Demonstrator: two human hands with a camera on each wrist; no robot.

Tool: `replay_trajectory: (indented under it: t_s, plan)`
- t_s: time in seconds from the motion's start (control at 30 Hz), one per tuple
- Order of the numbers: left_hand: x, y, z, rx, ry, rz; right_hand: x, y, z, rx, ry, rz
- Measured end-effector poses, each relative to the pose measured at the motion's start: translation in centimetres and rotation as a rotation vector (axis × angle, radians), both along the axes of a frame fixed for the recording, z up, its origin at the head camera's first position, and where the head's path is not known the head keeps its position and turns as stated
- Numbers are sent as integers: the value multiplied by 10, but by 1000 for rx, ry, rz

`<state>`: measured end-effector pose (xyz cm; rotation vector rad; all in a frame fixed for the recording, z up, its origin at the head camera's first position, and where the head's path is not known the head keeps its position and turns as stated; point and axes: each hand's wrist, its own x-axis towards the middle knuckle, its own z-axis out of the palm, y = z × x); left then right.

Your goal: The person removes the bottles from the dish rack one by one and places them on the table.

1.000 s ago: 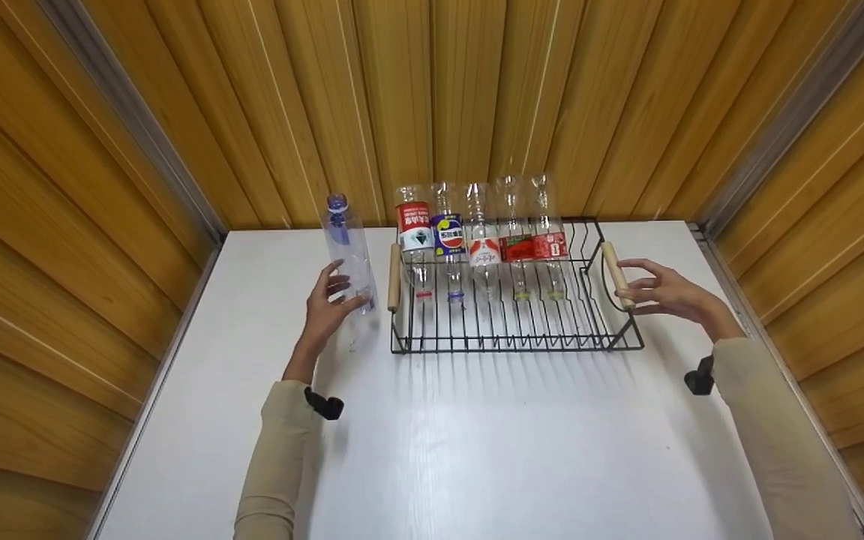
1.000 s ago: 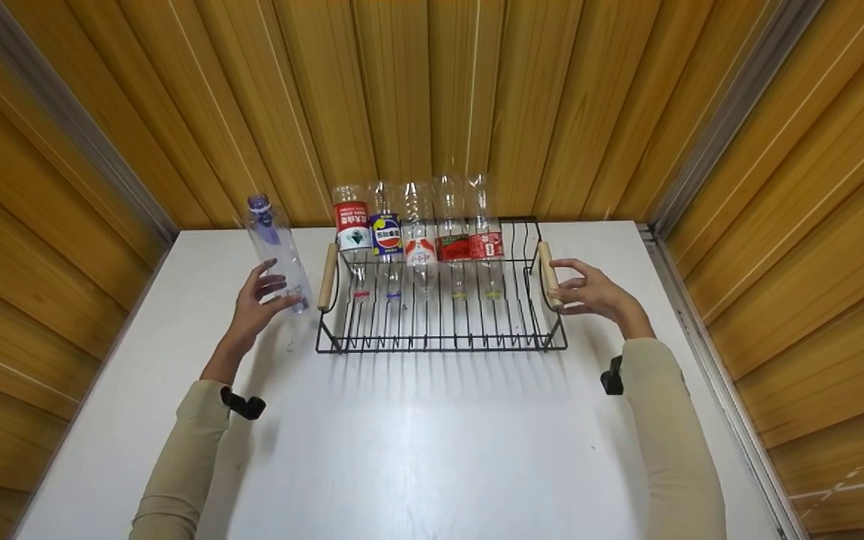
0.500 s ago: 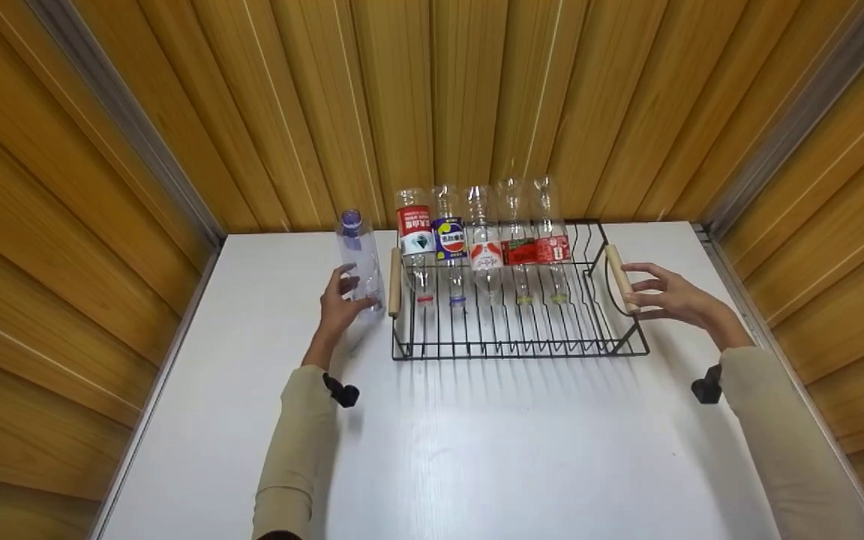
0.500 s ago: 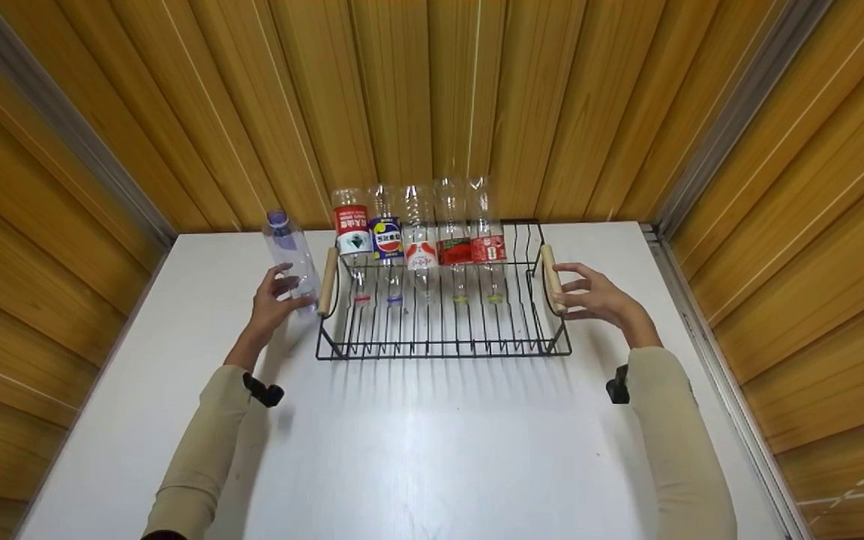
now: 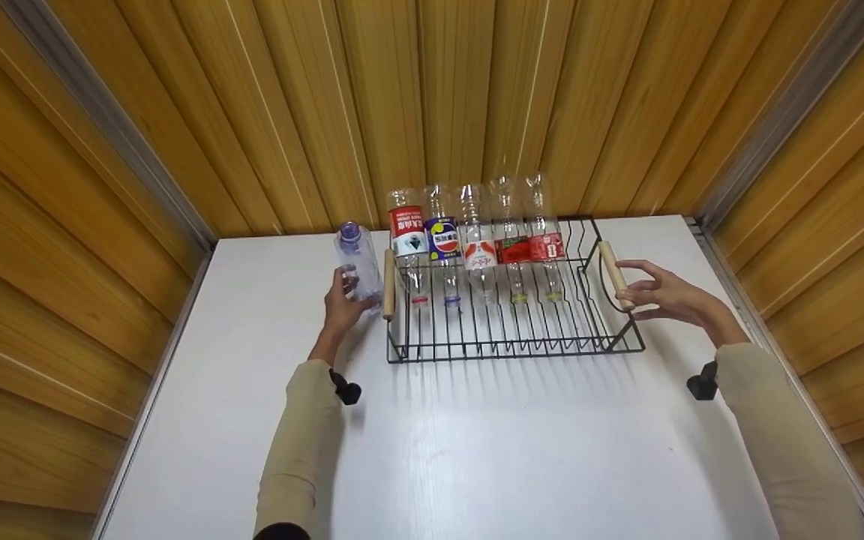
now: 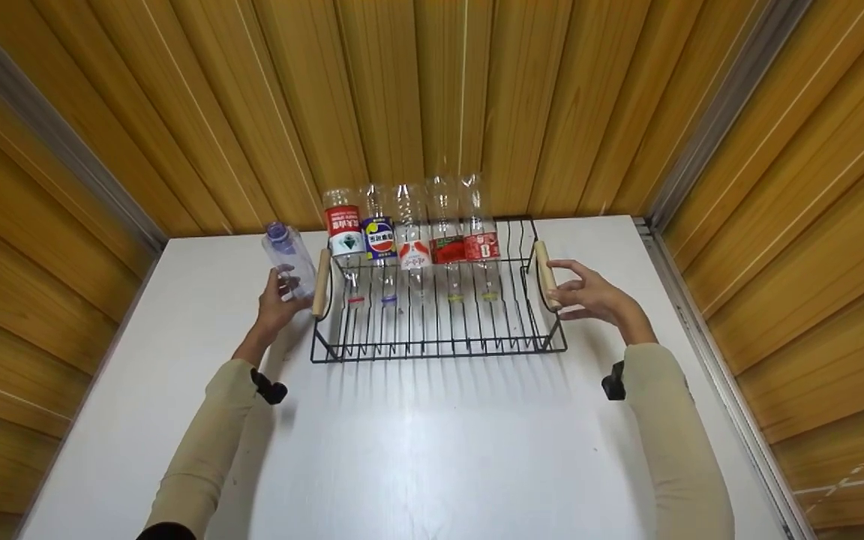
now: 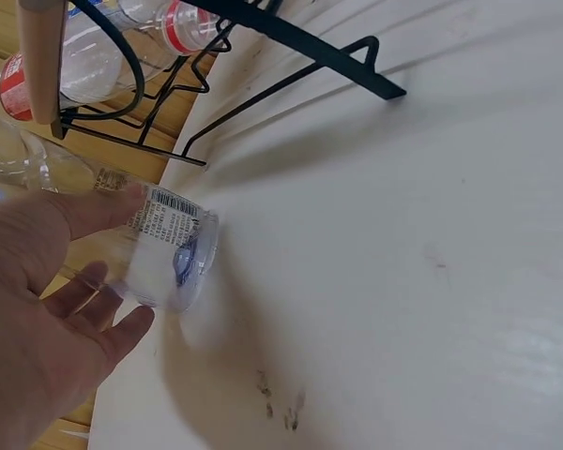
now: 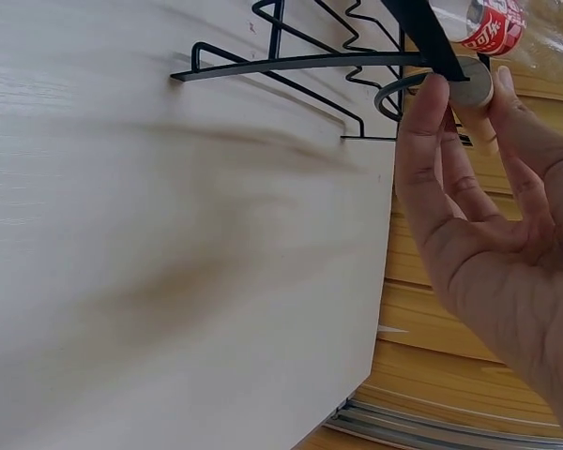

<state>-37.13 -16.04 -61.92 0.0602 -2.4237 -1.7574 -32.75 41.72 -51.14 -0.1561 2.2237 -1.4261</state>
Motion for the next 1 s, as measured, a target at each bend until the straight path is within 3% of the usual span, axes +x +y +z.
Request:
replay_trajectory:
  t_s: [0.3,0.47,0.8,1.0]
  plan:
    - [-13,11,-3,5,35,27,7,3,1,97,22,-7]
    - [-16,9,0,-1,15,26,5,-3,4,122,54,-13]
    - [-9,4,8,-36,-97,22,9,-10,9,192,85,-17]
    - [3,-10,18,-34,-141,-3,8,-14,10,228,95,-16]
